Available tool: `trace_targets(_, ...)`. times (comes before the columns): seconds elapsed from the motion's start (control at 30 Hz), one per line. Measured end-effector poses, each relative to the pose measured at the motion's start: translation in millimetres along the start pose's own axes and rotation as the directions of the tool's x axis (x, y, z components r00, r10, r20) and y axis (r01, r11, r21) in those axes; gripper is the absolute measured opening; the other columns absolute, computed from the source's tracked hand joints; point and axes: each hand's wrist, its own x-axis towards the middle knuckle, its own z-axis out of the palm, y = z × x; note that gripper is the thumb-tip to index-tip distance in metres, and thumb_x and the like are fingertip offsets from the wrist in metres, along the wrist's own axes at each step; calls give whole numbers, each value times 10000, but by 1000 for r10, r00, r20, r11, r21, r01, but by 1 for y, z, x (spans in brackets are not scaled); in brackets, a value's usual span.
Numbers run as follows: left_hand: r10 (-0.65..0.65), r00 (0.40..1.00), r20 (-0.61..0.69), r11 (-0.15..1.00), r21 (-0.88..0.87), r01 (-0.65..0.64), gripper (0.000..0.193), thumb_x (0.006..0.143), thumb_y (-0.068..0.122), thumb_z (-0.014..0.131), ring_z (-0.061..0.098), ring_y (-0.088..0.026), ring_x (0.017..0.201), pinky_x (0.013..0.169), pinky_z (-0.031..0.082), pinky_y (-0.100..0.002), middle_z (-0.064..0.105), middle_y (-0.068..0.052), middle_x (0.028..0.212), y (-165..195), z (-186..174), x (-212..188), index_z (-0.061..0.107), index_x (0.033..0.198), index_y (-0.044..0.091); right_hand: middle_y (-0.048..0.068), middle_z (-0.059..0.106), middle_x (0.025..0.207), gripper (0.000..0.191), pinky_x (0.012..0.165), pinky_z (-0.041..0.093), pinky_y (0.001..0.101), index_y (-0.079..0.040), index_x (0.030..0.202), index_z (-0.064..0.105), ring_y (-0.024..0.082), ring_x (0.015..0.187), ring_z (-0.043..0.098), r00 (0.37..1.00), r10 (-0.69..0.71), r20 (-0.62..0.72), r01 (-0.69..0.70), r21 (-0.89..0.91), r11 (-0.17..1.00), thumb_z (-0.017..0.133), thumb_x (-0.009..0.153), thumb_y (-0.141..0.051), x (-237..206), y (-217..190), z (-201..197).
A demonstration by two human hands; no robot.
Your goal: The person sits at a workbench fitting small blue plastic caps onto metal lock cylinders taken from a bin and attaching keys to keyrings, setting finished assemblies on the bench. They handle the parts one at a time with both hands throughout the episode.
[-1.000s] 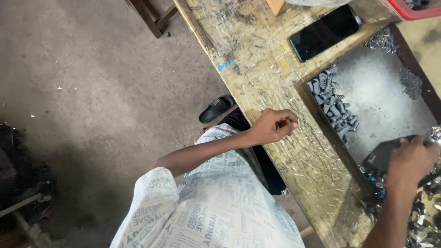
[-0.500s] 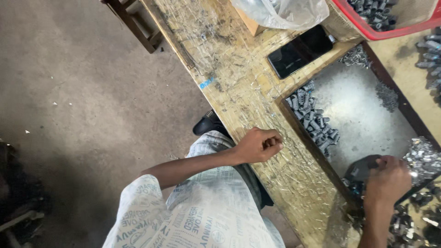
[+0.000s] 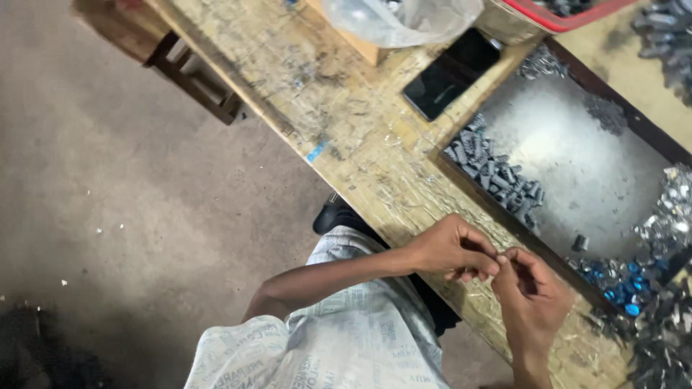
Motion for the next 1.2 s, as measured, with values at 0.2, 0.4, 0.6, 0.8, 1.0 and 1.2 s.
trace_targets(0.2,-35,991,-126,995,-93,24,191,1048,146,641,575,-35,575,483,440,-208,698,-16,761,1,-16,-4,736,993,-10,30,649,736,113,475,413,234,-24,1059,763,50,594,554,996,-58,69,64,-94,993,718,984,-96,29,-6,2)
trace_targets(0.4,23,987,-159,1000,4,-23,142,1041,95,668,604,-48,620,536,487,-215,726,-30,805,-18,-22,-4,774,1037,1,173,650,854,245,667,472,382,70,1283,733,239,741,592,932,-346,-106,200,-647,736,687,1089,-72,145,7,-32)
trace_targets(0.6,64,980,-188,985,172,-31,69,941,41,778,669,-59,667,550,527,-227,763,-55,847,-24,-15,-6,793,999,5,187,587,1152,205,885,514,456,-26,1283,707,350,1110,561,929,-358,91,273,-821,501,710,1097,-109,154,42,-20)
trace_targets(0.8,36,973,-230,993,-104,-62,62,1017,48,692,652,-53,739,606,541,-224,703,-24,865,-37,-20,-3,720,1030,-6,251,534,1151,311,729,489,463,126,1253,637,405,1042,510,915,-390,102,288,-841,457,699,1019,-68,186,39,-17)
trace_targets(1.0,76,969,-233,994,-53,-91,101,1074,85,645,594,-27,689,592,493,-210,686,-12,830,-40,-21,0,705,1043,9,200,548,1224,231,915,497,466,43,1290,682,371,1138,513,934,-329,137,290,-830,477,676,1077,-46,172,40,-16)
trace_targets(1.2,194,953,-231,961,239,-138,66,1001,88,729,588,-35,614,499,455,-217,714,-33,783,-43,-19,3,753,987,28,124,599,1237,155,939,499,421,-11,1253,727,317,1107,564,915,-387,110,317,-790,525,719,1099,-17,149,67,-31)
